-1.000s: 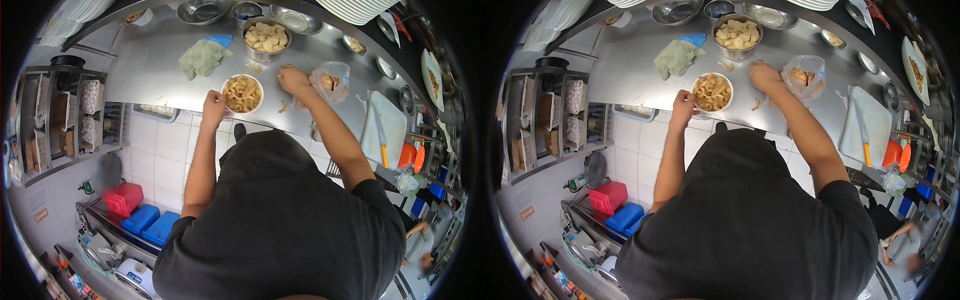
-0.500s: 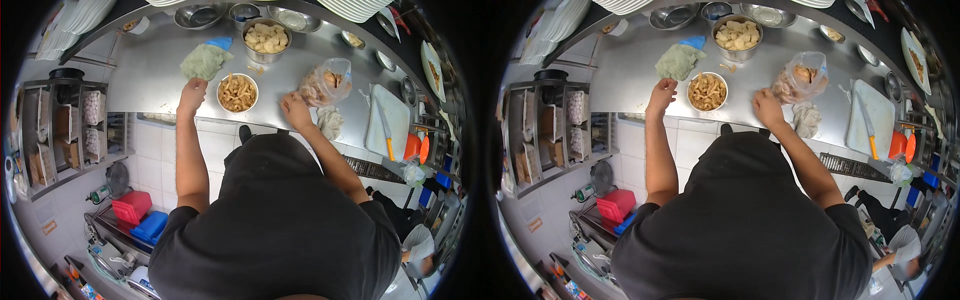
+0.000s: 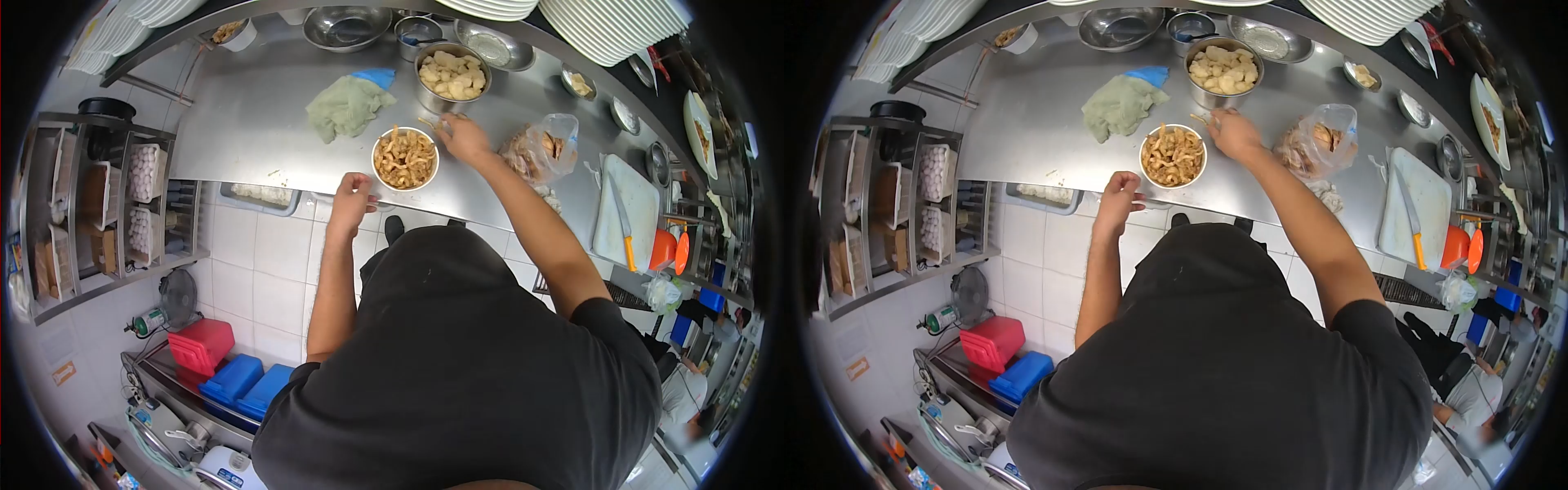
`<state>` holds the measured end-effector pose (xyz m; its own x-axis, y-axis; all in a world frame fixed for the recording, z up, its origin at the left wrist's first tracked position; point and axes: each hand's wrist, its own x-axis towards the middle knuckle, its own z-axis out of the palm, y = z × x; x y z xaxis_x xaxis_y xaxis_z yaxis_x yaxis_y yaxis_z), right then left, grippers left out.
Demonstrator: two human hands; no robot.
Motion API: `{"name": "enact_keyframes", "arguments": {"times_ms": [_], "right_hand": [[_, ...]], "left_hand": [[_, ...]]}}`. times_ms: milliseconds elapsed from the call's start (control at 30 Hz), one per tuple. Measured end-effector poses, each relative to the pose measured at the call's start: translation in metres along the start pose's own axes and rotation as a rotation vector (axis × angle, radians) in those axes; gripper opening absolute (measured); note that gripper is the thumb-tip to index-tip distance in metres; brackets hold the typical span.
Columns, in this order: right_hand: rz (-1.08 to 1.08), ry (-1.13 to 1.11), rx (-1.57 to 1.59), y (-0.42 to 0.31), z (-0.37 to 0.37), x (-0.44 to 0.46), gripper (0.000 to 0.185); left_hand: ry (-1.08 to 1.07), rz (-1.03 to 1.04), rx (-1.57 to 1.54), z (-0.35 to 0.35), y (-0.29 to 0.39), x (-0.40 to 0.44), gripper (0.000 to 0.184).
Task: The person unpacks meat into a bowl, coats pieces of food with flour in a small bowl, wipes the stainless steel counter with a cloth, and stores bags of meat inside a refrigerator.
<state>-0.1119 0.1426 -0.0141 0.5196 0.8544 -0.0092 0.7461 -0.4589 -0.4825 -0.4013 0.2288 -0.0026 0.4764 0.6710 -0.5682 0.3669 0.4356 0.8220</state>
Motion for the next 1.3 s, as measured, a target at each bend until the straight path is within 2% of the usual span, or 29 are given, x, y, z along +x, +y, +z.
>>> {"name": "enact_keyframes", "arguments": {"times_ms": [33,133,233,333,433,533,633,667,767,800,867,1000,1067,1200,1300], "right_hand": [[-0.022,0.001,-0.102,0.002,0.013,0.005,0.024],[-0.054,-0.009,-0.121,0.015,0.037,0.015,0.021],[-0.017,0.167,0.031,0.021,0.034,0.001,0.017],[0.214,0.151,0.262,-0.017,-0.015,-0.036,0.017],[0.1,0.223,0.376,-0.053,-0.03,-0.074,0.022],[-0.082,0.15,0.32,-0.078,-0.025,-0.1,0.028],[-0.159,0.205,0.152,-0.08,-0.016,-0.114,0.036],[-0.157,0.242,0.127,-0.079,-0.014,-0.118,0.032],[0.199,0.225,0.461,-0.074,-0.005,-0.123,0.03],[0.294,0.28,0.509,-0.067,0.008,-0.12,0.026],[0.414,0.145,0.613,-0.053,0.031,-0.11,0.027],[0.338,0.13,0.542,-0.043,0.049,-0.1,0.028],[0.286,-0.017,0.539,-0.046,0.016,-0.121,0.031],[0.32,0.183,0.527,-0.015,0.006,-0.21,0.029],[0.348,0.257,0.563,0.029,-0.014,-0.313,0.028]], "left_hand": [[-0.02,-0.021,-0.006,0.0,-0.004,-0.001,0.019],[-0.071,-0.006,-0.004,0.002,-0.006,-0.007,0.019],[-0.077,0.017,-0.021,-0.001,-0.004,-0.011,0.02],[-0.057,0.048,-0.061,-0.003,0.0,-0.001,0.02],[-0.067,0.044,-0.04,-0.001,0.005,0.013,0.022],[-0.094,0.101,0.018,0.002,0.008,0.029,0.02],[-0.125,0.157,0.056,0.002,0.009,0.038,0.02],[-0.122,0.168,0.083,0.004,0.01,0.039,0.02],[-0.123,0.217,0.159,0.002,0.001,0.043,0.023],[-0.133,0.239,0.172,0.002,-0.002,0.044,0.025],[-0.164,0.25,0.151,0.005,-0.001,0.039,0.021],[-0.199,0.23,0.229,0.012,-0.003,0.033,0.019],[-0.206,0.194,0.242,0.021,0.003,0.013,0.019],[-0.321,0.197,0.248,0.069,-0.003,-0.052,0.027],[-0.414,0.161,0.266,0.125,-0.019,-0.104,0.036]]}}
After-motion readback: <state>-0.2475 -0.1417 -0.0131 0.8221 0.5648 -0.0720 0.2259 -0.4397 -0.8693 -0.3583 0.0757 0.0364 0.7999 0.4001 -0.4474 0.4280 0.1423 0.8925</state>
